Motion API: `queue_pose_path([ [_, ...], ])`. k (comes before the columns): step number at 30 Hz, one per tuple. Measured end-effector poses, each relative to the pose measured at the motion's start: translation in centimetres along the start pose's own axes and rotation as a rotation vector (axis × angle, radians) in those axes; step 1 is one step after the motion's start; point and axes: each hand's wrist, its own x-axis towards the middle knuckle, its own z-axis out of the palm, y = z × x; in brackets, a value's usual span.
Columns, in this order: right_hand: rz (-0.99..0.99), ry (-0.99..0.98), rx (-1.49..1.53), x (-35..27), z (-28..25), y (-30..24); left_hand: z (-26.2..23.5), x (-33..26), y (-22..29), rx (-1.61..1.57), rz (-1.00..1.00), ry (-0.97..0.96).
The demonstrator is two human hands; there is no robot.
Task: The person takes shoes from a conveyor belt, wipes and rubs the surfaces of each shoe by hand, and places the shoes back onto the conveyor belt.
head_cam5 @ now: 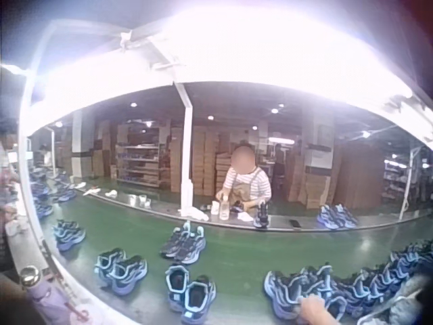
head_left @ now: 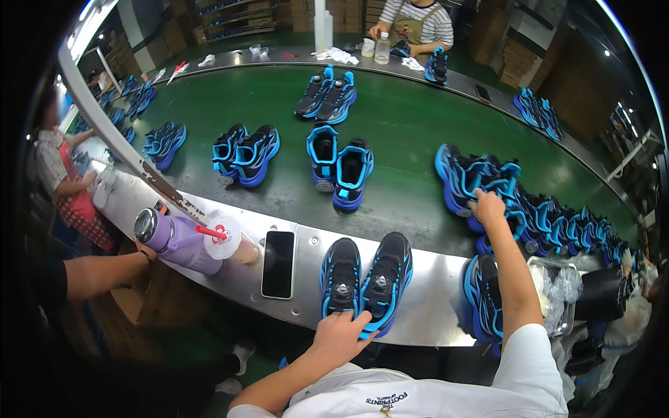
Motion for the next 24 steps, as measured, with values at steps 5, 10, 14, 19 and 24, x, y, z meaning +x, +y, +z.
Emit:
queue_pose_path([
  [5, -0.49, -0.072, 0.597, -1.0, -10.1, -18.2, 2.4, -1.5, -0.1, 0.015, -0.086, -0.128],
  [10, -0.462, -0.137, 0.426, 0.5, -5.7, -32.2, 2.6, -0.5, 0.7, 0.033, -0.051, -0.085],
  [14, -0.401, -0.043, 0.657, 0.4, -1.3, -32.6, 2.5, -0.6, -0.5, -0.003, -0.043, -0.061],
  [19, -0.461, -0.139, 0.895, 5.1, -6.5, -21.2, -2.9, 1.6, -3.3, -0.078, -0.028, 0.085],
  [24, -0.401, -0.135, 0.786, -1.7, -11.3, -11.2, -5.8, 8.9, -6.6, 0.135, 0.012, 0.21],
])
